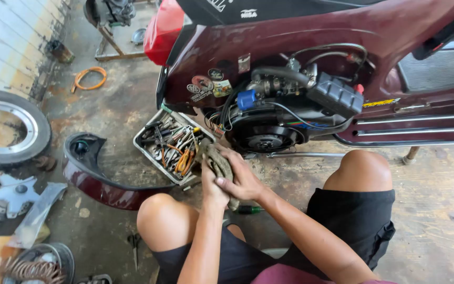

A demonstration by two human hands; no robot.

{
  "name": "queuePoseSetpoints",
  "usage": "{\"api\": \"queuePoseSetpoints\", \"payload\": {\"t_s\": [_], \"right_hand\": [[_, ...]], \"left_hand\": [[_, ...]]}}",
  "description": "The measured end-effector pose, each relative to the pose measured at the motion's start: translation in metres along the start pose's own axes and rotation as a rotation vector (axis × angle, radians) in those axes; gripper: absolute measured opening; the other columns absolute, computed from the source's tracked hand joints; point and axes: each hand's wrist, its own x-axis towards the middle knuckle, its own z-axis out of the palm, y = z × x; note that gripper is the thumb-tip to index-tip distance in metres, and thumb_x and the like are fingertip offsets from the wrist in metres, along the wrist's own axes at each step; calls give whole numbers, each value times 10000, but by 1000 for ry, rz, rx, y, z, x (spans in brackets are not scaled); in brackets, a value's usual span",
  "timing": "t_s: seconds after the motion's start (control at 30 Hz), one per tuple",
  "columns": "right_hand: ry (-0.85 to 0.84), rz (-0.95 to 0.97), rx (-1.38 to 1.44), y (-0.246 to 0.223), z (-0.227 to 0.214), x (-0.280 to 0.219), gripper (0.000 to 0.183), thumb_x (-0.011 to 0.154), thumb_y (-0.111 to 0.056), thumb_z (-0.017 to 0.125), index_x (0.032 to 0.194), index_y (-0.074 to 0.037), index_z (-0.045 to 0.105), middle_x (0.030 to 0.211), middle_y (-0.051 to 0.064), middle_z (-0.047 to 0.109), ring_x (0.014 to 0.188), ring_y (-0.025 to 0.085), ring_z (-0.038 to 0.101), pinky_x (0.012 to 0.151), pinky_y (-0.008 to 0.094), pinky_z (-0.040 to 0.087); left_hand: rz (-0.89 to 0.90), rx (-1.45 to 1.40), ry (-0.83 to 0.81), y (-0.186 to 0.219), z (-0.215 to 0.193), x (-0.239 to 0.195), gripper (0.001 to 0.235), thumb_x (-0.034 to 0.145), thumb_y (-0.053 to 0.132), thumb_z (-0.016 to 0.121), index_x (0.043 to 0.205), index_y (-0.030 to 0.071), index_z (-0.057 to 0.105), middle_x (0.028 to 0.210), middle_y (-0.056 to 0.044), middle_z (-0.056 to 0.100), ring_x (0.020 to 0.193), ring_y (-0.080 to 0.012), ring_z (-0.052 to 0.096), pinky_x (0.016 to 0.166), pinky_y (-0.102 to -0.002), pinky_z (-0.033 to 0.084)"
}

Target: Repairing and cleaning the engine components of a scooter using a rag and screwdriver

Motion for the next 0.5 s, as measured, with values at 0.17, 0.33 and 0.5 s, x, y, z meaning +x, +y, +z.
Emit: {"api": "queuePoseSetpoints", "payload": {"t_s": [0.17, 0.33, 0.5], "right_hand": [[161, 25, -163, 43, 20, -20, 566, 967, -410, 582, 1360, -25, 446, 1085, 294, 608, 993, 525, 626, 857, 626, 499], [336, -92, -274, 34, 12, -9, 397, 977, -362, 531, 1191, -29, 556, 972, 186, 620, 837, 434, 641, 741, 503, 532], [390, -42, -254, 19, 7, 9, 287, 963, -307, 558, 1138, -85, 608, 761, 146, 597, 667, 395, 640, 580, 459, 512]], "left_hand": [[42, 177, -72, -16, -26, 7, 676, 997, 669, 460, 1258, 70, 634, 1199, -70, 647, 1162, -155, 628, 1098, -299, 508], [16, 436, -196, 7, -1, -36, 724, 1019, 679, 342, 1283, 54, 595, 1223, -6, 619, 1189, -59, 637, 1037, -219, 536], [-85, 724, -569, 19, -30, -27, 1083, 811, 927, 56, 1404, 171, 557, 982, -92, 708, 798, -193, 670, 584, -289, 496]]}}
